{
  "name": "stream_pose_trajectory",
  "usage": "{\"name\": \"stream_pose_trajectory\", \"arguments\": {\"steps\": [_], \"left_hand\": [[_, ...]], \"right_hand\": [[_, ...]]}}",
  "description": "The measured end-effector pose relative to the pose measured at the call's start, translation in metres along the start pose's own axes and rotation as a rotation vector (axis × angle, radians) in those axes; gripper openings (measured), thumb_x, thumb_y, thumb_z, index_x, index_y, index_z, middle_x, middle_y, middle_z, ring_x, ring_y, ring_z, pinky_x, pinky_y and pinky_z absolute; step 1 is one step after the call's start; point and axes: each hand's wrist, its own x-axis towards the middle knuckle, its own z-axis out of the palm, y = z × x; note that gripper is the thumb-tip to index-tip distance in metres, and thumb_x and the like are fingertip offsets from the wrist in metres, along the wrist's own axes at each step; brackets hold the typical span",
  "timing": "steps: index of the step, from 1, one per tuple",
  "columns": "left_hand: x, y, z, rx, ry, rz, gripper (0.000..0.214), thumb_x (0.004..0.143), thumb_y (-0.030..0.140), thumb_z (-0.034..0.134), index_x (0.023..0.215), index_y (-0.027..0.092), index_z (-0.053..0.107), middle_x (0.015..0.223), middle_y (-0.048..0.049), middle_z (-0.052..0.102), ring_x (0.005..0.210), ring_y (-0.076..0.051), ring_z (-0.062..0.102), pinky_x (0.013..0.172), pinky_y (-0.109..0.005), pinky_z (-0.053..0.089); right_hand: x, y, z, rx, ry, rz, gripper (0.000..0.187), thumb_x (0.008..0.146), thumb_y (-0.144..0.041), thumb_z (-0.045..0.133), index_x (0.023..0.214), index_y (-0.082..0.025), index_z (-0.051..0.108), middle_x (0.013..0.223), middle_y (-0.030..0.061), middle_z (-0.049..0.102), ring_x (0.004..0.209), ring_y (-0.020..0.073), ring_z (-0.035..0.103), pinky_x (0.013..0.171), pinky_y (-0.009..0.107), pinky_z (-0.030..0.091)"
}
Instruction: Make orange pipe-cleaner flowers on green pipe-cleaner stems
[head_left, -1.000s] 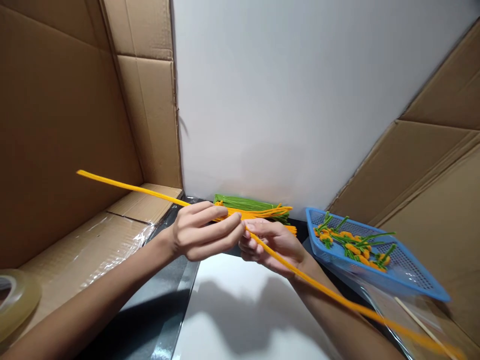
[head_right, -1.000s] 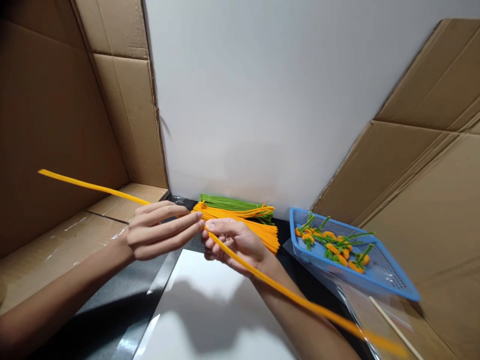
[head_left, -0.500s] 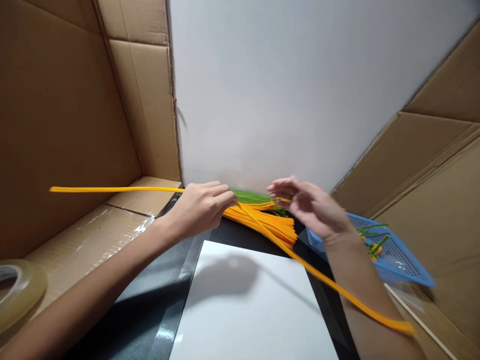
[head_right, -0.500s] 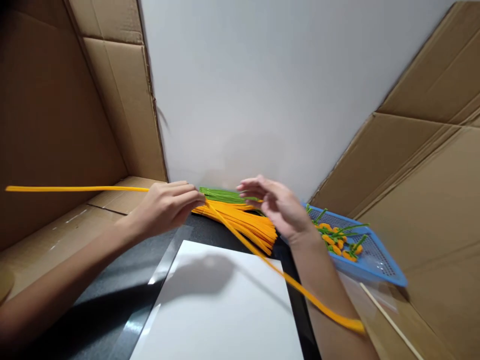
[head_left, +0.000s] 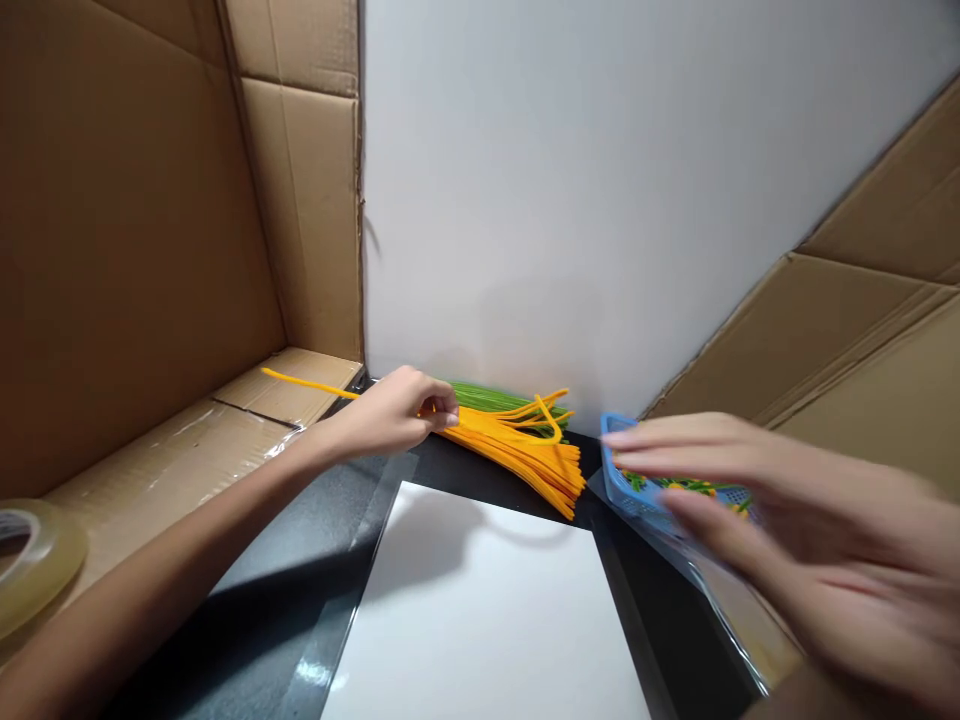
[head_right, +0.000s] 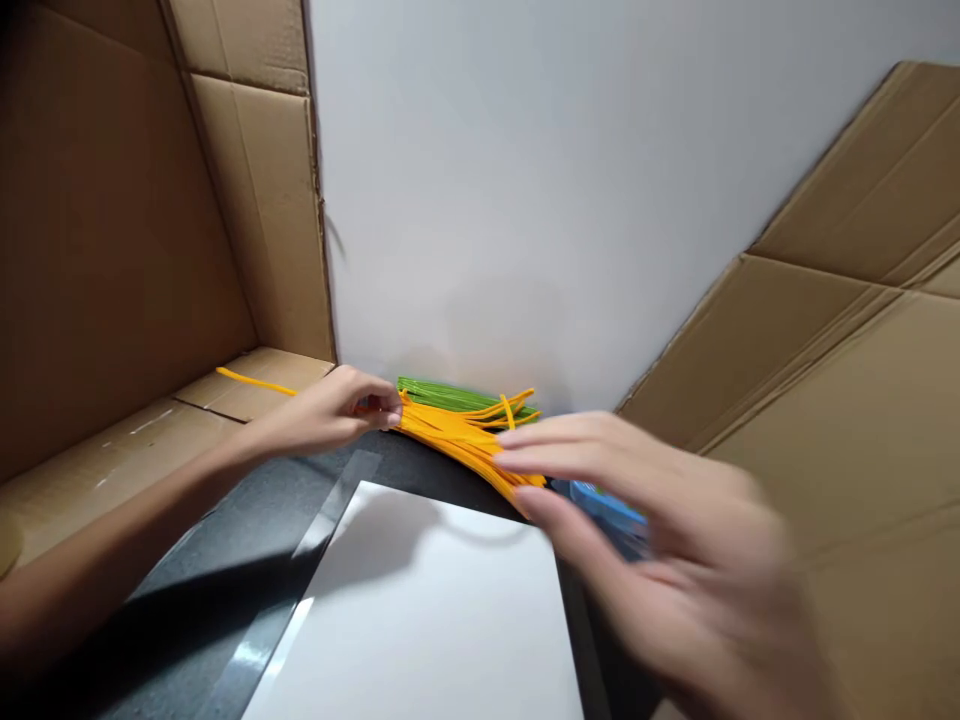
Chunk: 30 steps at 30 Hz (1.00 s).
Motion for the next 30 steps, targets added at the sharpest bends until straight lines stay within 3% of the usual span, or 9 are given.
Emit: {"name": "stream_pose_trajectory", "arguments": {"steps": [4,7,12,20,25,30], "left_hand": [[-0.004,0.016,0.001,-0.150,-0.013,0.049,0.022,0.092,0.026,0.059,0.075,0.013,0.067,0.067,0.0004,0.064,0.058,-0.009,0.051,0.053,-0.020,0.036],[-0.008,0.025,-0.001,-0.204,-0.016,0.023,0.026,0.094,0.032,0.059,0.078,0.013,0.067,0.066,0.0013,0.062,0.057,-0.008,0.048,0.052,-0.020,0.034],[-0.010,0.032,-0.004,-0.245,-0.068,-0.029,0.028,0.095,0.038,0.060,0.083,0.014,0.069,0.071,0.0014,0.064,0.060,-0.008,0.049,0.054,-0.019,0.035],[-0.010,0.027,0.000,-0.357,-0.070,-0.015,0.021,0.087,0.034,0.071,0.080,0.015,0.071,0.072,0.0006,0.067,0.066,-0.009,0.054,0.056,-0.019,0.037],[-0.005,0.022,0.001,-0.576,-0.118,-0.091,0.018,0.086,0.032,0.071,0.081,0.015,0.073,0.079,-0.0019,0.072,0.074,-0.012,0.062,0.066,-0.022,0.046],[-0.006,0.026,0.005,-0.536,-0.004,-0.128,0.015,0.084,0.028,0.070,0.078,0.015,0.071,0.075,-0.0021,0.072,0.070,-0.013,0.063,0.064,-0.023,0.047]], "right_hand": [[0.028,0.009,0.063,-0.178,-0.158,-0.122,0.017,0.092,-0.028,0.068,0.107,-0.023,0.073,0.106,0.0082,0.077,0.100,0.0268,0.069,0.087,0.043,0.054],[0.035,0.022,0.085,-0.212,-0.251,-0.128,0.013,0.096,-0.026,0.062,0.098,-0.019,0.073,0.097,0.0076,0.077,0.091,0.0238,0.069,0.080,0.039,0.053],[0.029,0.028,0.088,-0.136,-0.151,-0.199,0.012,0.097,-0.020,0.060,0.099,-0.017,0.071,0.096,0.0042,0.078,0.086,0.0172,0.070,0.078,0.030,0.051],[0.028,0.028,0.087,-0.079,-0.158,-0.253,0.012,0.095,-0.012,0.059,0.090,-0.015,0.070,0.081,0.0016,0.074,0.070,0.0115,0.065,0.067,0.024,0.047],[0.025,0.026,0.087,-0.225,-0.084,-0.357,0.017,0.094,-0.007,0.057,0.092,-0.012,0.072,0.082,0.0061,0.075,0.071,0.0142,0.067,0.068,0.025,0.048],[0.024,0.024,0.089,-0.244,-0.066,-0.363,0.017,0.095,-0.011,0.057,0.090,-0.011,0.074,0.082,0.0079,0.075,0.072,0.0157,0.068,0.069,0.027,0.048]]}}
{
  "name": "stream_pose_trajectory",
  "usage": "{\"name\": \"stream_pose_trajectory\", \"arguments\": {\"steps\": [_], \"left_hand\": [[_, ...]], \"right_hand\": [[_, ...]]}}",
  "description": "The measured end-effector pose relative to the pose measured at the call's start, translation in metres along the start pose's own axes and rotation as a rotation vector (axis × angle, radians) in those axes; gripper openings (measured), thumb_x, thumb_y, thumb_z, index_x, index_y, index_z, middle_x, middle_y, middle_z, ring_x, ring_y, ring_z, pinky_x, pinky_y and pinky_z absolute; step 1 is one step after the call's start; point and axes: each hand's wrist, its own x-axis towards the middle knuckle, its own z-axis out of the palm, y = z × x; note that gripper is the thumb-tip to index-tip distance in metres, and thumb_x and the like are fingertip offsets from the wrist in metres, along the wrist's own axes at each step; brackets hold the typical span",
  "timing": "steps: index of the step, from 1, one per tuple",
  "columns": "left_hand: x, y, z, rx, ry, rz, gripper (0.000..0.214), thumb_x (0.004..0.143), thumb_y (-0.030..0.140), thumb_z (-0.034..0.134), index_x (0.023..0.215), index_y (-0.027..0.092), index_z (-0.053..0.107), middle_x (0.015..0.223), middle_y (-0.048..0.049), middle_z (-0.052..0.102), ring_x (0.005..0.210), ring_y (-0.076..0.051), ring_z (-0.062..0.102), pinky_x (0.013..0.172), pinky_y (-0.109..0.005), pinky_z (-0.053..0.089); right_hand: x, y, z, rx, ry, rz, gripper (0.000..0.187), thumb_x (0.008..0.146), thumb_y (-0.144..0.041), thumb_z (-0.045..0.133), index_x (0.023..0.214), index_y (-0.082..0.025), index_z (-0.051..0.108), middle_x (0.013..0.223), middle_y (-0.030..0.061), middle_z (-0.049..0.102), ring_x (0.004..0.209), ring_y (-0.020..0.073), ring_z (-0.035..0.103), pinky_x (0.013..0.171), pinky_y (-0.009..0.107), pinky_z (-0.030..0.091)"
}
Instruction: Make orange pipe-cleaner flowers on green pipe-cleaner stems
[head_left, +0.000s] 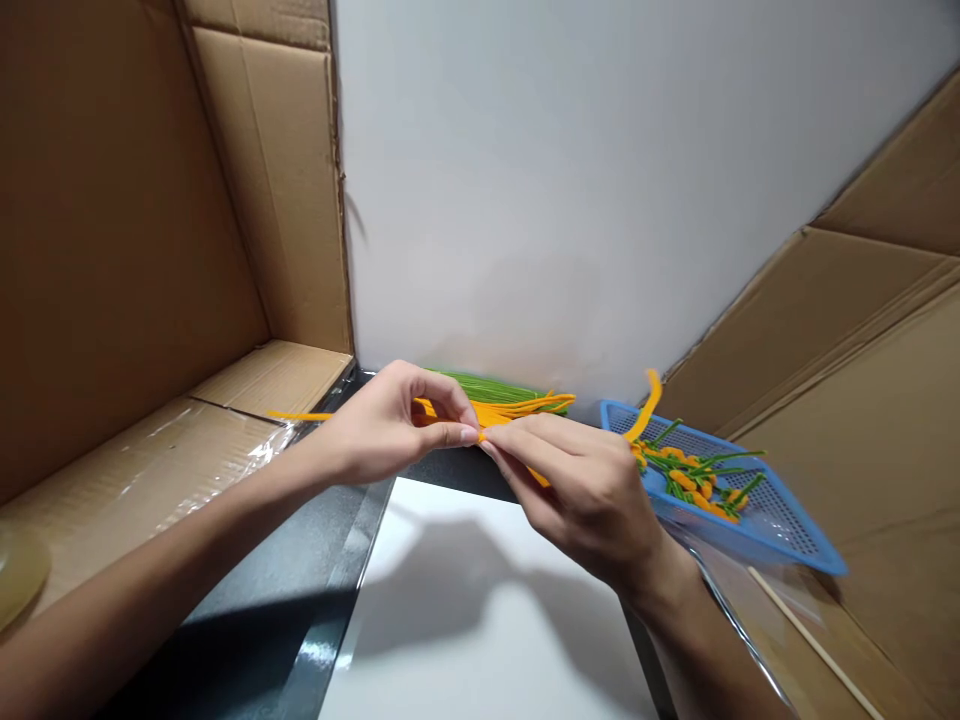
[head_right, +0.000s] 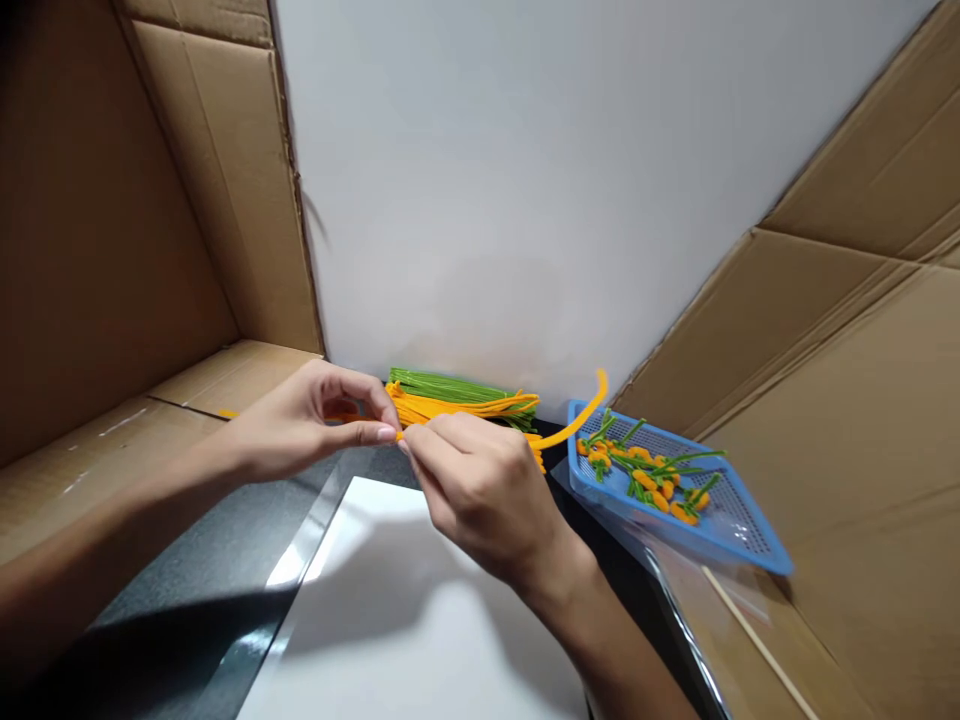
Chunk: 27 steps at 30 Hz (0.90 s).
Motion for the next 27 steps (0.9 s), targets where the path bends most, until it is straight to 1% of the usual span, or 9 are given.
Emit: {"name": "stream_pose_trajectory", "arguments": {"steps": [3,5,8,12,15,20,23,25,27], "left_hand": [[-0.004,0.003,0.009,0.085,0.116,0.089,0.011,0.085,0.020,0.066,0.076,0.015,0.069,0.073,-0.0022,0.071,0.068,-0.013,0.063,0.060,-0.022,0.046],[-0.006,0.003,0.015,0.172,0.209,0.207,0.008,0.083,0.012,0.065,0.076,0.015,0.069,0.073,-0.0012,0.070,0.066,-0.012,0.062,0.059,-0.022,0.045],[-0.007,0.000,0.023,0.339,0.339,0.412,0.016,0.079,0.000,0.062,0.079,0.014,0.068,0.073,-0.0005,0.069,0.067,-0.011,0.060,0.061,-0.021,0.045],[-0.005,-0.006,0.032,0.503,0.461,0.693,0.021,0.084,-0.004,0.055,0.082,0.015,0.065,0.072,-0.0016,0.068,0.066,-0.011,0.055,0.062,-0.023,0.047],[-0.005,-0.009,0.036,0.592,0.528,0.868,0.022,0.085,-0.005,0.054,0.087,0.015,0.065,0.076,-0.0031,0.070,0.068,-0.013,0.055,0.066,-0.026,0.049],[-0.007,-0.015,0.033,0.666,0.547,0.984,0.024,0.086,-0.005,0.055,0.098,0.014,0.065,0.084,-0.0058,0.072,0.075,-0.015,0.061,0.071,-0.028,0.053],[-0.007,-0.015,0.025,0.772,0.493,0.991,0.019,0.088,-0.001,0.056,0.097,0.014,0.065,0.084,-0.0067,0.071,0.076,-0.016,0.060,0.072,-0.028,0.052],[-0.006,-0.010,0.019,0.837,0.391,0.894,0.016,0.090,0.003,0.056,0.094,0.016,0.064,0.081,-0.0038,0.070,0.072,-0.014,0.058,0.071,-0.026,0.049],[-0.003,-0.006,0.013,0.822,0.312,0.764,0.011,0.093,0.009,0.056,0.091,0.017,0.064,0.078,-0.0016,0.067,0.068,-0.012,0.055,0.066,-0.023,0.045]], "right_hand": [[0.003,-0.003,-0.002,0.201,-0.007,0.199,0.016,0.094,-0.015,0.059,0.088,-0.014,0.074,0.080,0.0040,0.074,0.069,0.0123,0.065,0.066,0.024,0.047],[0.005,-0.003,-0.003,0.360,-0.018,0.398,0.018,0.093,-0.019,0.061,0.080,-0.016,0.073,0.072,0.0009,0.071,0.063,0.0103,0.062,0.059,0.022,0.044],[0.007,0.000,-0.003,0.672,-0.068,0.669,0.023,0.089,-0.025,0.064,0.068,-0.017,0.069,0.061,-0.0019,0.064,0.053,0.0082,0.055,0.050,0.020,0.040],[0.009,0.007,-0.001,1.107,-0.114,0.869,0.022,0.081,-0.031,0.071,0.065,-0.016,0.067,0.057,-0.0020,0.062,0.045,0.0061,0.050,0.043,0.018,0.038],[0.011,0.009,-0.001,1.295,-0.148,0.973,0.021,0.075,-0.030,0.074,0.062,-0.015,0.067,0.053,-0.0014,0.061,0.041,0.0050,0.048,0.039,0.016,0.034],[0.013,0.010,0.002,1.477,-0.216,1.075,0.020,0.070,-0.028,0.075,0.060,-0.014,0.064,0.050,-0.0033,0.056,0.039,0.0022,0.043,0.040,0.013,0.033],[0.012,0.011,0.009,1.457,-0.190,1.084,0.021,0.071,-0.029,0.073,0.062,-0.014,0.062,0.054,-0.0031,0.056,0.043,0.0033,0.045,0.041,0.014,0.033],[0.011,0.012,0.012,1.320,-0.153,0.987,0.020,0.075,-0.033,0.071,0.069,-0.015,0.063,0.057,-0.0021,0.060,0.046,0.0060,0.048,0.043,0.017,0.035],[0.010,0.014,0.011,1.059,-0.129,0.821,0.021,0.080,-0.035,0.070,0.075,-0.016,0.064,0.059,-0.0031,0.060,0.050,0.0075,0.050,0.048,0.019,0.038]]}}
